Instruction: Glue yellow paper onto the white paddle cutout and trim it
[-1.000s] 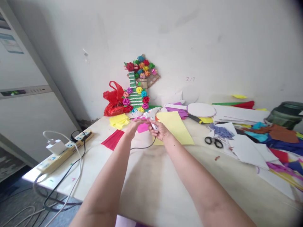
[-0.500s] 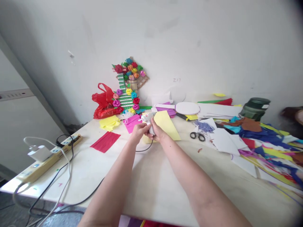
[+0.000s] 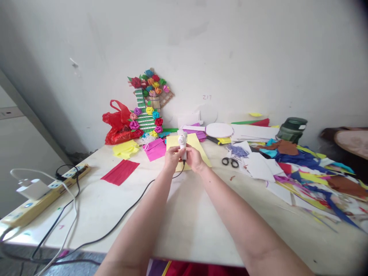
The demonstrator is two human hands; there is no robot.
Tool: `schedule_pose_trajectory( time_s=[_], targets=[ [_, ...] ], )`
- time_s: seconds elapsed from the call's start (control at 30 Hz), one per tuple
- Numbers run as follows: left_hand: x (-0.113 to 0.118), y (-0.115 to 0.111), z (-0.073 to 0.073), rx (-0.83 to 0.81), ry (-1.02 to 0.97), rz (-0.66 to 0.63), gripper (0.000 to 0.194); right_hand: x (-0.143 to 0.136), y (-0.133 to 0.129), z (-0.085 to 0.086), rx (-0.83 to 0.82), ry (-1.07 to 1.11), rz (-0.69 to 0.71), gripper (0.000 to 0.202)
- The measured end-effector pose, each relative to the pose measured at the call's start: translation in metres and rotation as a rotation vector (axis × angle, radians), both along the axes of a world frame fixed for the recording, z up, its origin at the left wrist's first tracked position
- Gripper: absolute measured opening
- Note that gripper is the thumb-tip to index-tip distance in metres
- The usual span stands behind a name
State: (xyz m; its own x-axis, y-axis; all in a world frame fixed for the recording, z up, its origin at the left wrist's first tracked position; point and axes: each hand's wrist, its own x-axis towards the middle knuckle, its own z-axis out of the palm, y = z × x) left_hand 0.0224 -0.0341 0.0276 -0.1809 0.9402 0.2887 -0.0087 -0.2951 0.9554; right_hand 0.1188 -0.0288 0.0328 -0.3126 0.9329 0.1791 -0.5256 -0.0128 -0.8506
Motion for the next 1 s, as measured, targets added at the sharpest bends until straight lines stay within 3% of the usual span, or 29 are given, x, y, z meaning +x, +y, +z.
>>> schedule_pose_trajectory(
  time_s=[0.07, 0.17, 0.33, 0.63, 0.83, 1.0],
  targets=[
    [0.001, 0.002, -0.003, 0.031, 0.058, -0.011, 0.028, 0.006, -0.003, 0.000, 0.039, -0.030, -0.031, 0.028],
    [-0.005, 0.004, -0.006, 0.072, 0.173, -0.111, 0.026, 0.013, -0.004, -0.002, 0.066, -0.162, -0.207, 0.031],
    [-0.025, 0.004, -0.013, 0.046, 0.562, -0.210, 0.028, 0.028, 0.005, -0.011, 0.036, -0.266, -0.421, 0.037],
    [-0.029, 0.000, -0.022, 0.100, 0.860, -0.240, 0.035, 0.037, 0.015, -0.034, -0.107, -0.345, -0.399, 0.030],
    [-0.033, -0.002, -0.021, 0.097, 0.920, -0.296, 0.042, 0.036, 0.017, -0.042, -0.042, -0.458, -0.443, 0.026],
    [-0.032, 0.001, -0.026, 0.215, 0.919, -0.317, 0.042, 0.038, 0.016, -0.042, -0.077, -0.389, -0.438, 0.026]
  ],
)
